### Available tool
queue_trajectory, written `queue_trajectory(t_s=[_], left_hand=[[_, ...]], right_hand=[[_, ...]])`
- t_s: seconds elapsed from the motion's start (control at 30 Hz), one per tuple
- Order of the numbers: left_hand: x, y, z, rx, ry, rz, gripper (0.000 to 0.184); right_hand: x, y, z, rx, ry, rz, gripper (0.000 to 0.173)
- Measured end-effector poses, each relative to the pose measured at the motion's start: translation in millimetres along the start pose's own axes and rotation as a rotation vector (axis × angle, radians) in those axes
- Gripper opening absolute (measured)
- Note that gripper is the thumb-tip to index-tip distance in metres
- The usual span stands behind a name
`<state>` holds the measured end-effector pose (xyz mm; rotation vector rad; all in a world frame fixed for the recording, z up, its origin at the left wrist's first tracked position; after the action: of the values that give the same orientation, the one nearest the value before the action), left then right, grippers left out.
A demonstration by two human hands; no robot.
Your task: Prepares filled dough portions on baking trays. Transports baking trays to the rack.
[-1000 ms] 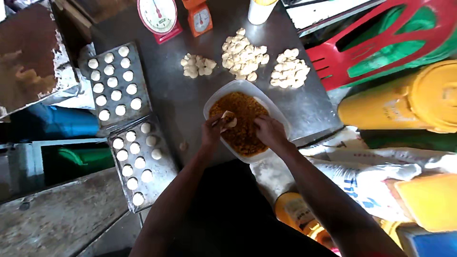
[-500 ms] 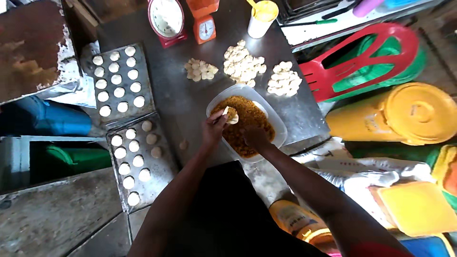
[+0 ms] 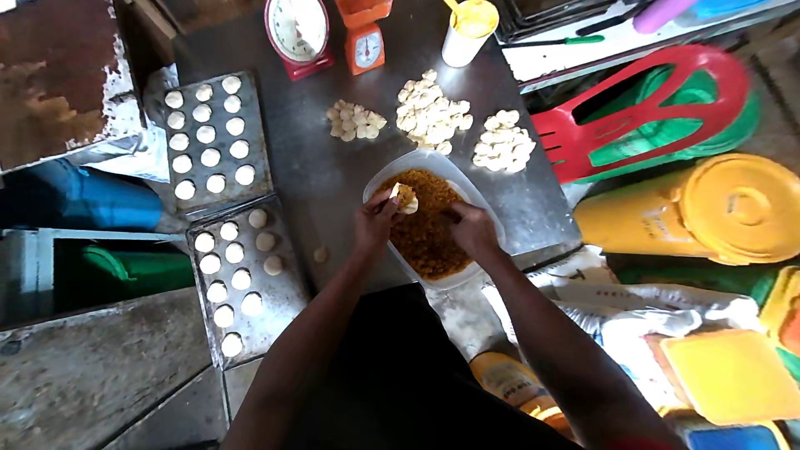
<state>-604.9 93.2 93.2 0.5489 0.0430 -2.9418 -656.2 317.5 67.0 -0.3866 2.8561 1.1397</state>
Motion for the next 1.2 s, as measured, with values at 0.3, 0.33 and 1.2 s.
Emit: queue_trajectory(t_s=[0.3,0.33,1.2], left_hand=[[-0.8,-26.6,1.5,-0.024,0.053,-0.074,0.034],[-0.4,-30.4,1.1,-0.051,0.063,-0.087,0.035],[-21.2,-31.9,30.0,-0.252,0.049,-0.061,0.039]], right_hand=[[-16.2,36.0,-97.9,0.015,0.383,0.075,0.013],[-15.5,33.2,-100.3,-0.033,0.398,0.050,0.013],[-43.1,16.8,-74.8,0.742,0.075,0.162,0.009]])
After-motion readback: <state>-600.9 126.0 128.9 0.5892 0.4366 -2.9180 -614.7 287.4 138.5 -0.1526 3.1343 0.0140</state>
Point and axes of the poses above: each hand's wrist, its own x-axis towards the middle knuckle, its own y-axis out of the back of the hand, z = x × y, the point moved 7 cm from there along x, towards the middle knuckle, and after that the axes turned 13 degrees about x, right-handed, at the moved point
